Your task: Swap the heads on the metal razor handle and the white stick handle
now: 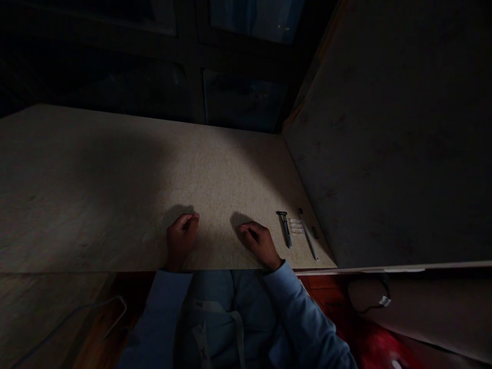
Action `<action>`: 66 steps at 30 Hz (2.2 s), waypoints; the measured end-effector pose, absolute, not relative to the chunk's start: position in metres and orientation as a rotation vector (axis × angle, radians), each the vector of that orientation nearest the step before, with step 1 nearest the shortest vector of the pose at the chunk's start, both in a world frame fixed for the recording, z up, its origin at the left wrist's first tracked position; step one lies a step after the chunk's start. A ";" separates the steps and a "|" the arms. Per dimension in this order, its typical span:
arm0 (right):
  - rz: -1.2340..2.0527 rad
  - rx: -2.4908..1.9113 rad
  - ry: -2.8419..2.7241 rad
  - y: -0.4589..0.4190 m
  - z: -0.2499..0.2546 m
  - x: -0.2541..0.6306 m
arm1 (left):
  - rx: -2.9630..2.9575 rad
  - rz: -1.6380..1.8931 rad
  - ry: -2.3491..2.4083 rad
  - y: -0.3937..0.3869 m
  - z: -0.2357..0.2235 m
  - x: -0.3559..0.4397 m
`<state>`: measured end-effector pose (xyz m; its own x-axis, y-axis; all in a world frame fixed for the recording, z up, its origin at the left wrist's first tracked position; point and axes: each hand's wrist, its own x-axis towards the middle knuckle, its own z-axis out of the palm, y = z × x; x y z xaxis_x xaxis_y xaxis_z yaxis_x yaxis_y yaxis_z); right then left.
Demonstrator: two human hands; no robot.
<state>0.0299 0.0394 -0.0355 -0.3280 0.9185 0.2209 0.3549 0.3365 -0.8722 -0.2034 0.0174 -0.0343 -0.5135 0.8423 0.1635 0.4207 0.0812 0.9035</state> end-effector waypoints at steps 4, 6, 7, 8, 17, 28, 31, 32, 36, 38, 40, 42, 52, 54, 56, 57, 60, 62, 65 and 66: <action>0.953 -1.103 -1.781 0.035 -0.037 0.034 | 1.229 1.410 1.961 0.017 -0.034 -0.204; 0.929 -1.102 -1.758 0.028 -0.036 0.037 | 1.223 1.401 1.961 0.017 -0.034 -0.204; 0.913 -1.103 -1.748 0.024 -0.036 0.039 | 1.223 1.391 1.964 0.017 -0.033 -0.204; 0.893 -1.105 -1.741 0.019 -0.035 0.042 | 1.226 1.378 1.970 0.017 -0.033 -0.204; 0.519 -1.271 -1.753 -0.001 -0.011 0.129 | 1.221 1.330 1.990 0.018 -0.037 -0.207; 0.024 -1.922 -2.591 0.058 0.020 0.213 | 1.105 1.290 2.015 0.019 -0.030 -0.204; -0.018 -1.973 -2.722 0.066 0.013 0.215 | 1.104 1.286 2.020 0.020 -0.032 -0.204; -0.024 -1.976 -2.755 0.069 0.010 0.217 | 1.112 1.287 2.021 0.020 -0.033 -0.204; 0.037 -1.973 -2.819 0.080 0.001 0.228 | 1.126 1.258 2.043 0.019 -0.034 -0.206; 0.063 -1.995 -2.826 0.084 -0.001 0.231 | 1.138 1.240 2.057 0.018 -0.034 -0.206; 0.072 -2.013 -2.828 0.085 -0.001 0.231 | 1.160 1.233 2.062 0.017 -0.034 -0.206; 0.085 -2.034 -2.827 0.086 0.001 0.230 | 1.184 1.231 2.064 0.017 -0.035 -0.206; 0.256 -2.070 -2.714 0.086 0.041 0.197 | 1.175 1.257 2.044 0.018 -0.031 -0.205; 0.346 -1.988 -2.709 0.083 0.048 0.193 | 1.181 1.259 2.048 0.018 -0.032 -0.205; 0.386 -1.914 -2.726 0.081 0.050 0.191 | 1.189 1.263 2.049 0.018 -0.035 -0.206; 0.387 -1.884 -2.738 0.080 0.050 0.192 | 1.193 1.262 2.047 0.018 -0.036 -0.206; 0.378 -1.791 -2.810 0.082 0.045 0.193 | 1.183 1.259 2.039 0.019 -0.038 -0.207; 0.356 -1.704 -2.897 0.084 0.042 0.193 | 1.180 1.267 2.035 0.018 -0.038 -0.206; 0.263 -1.634 -3.027 0.087 0.040 0.189 | 1.196 1.267 2.022 0.018 -0.036 -0.205; 0.236 -1.626 -3.065 0.088 0.041 0.188 | 1.199 1.261 2.025 0.017 -0.036 -0.205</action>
<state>0.1879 0.0882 0.0407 -0.5192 0.7786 -0.3526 0.8234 0.5662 0.0380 -0.2053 0.0174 -0.0356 -0.5093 0.8587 0.0567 0.4294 0.1965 0.8815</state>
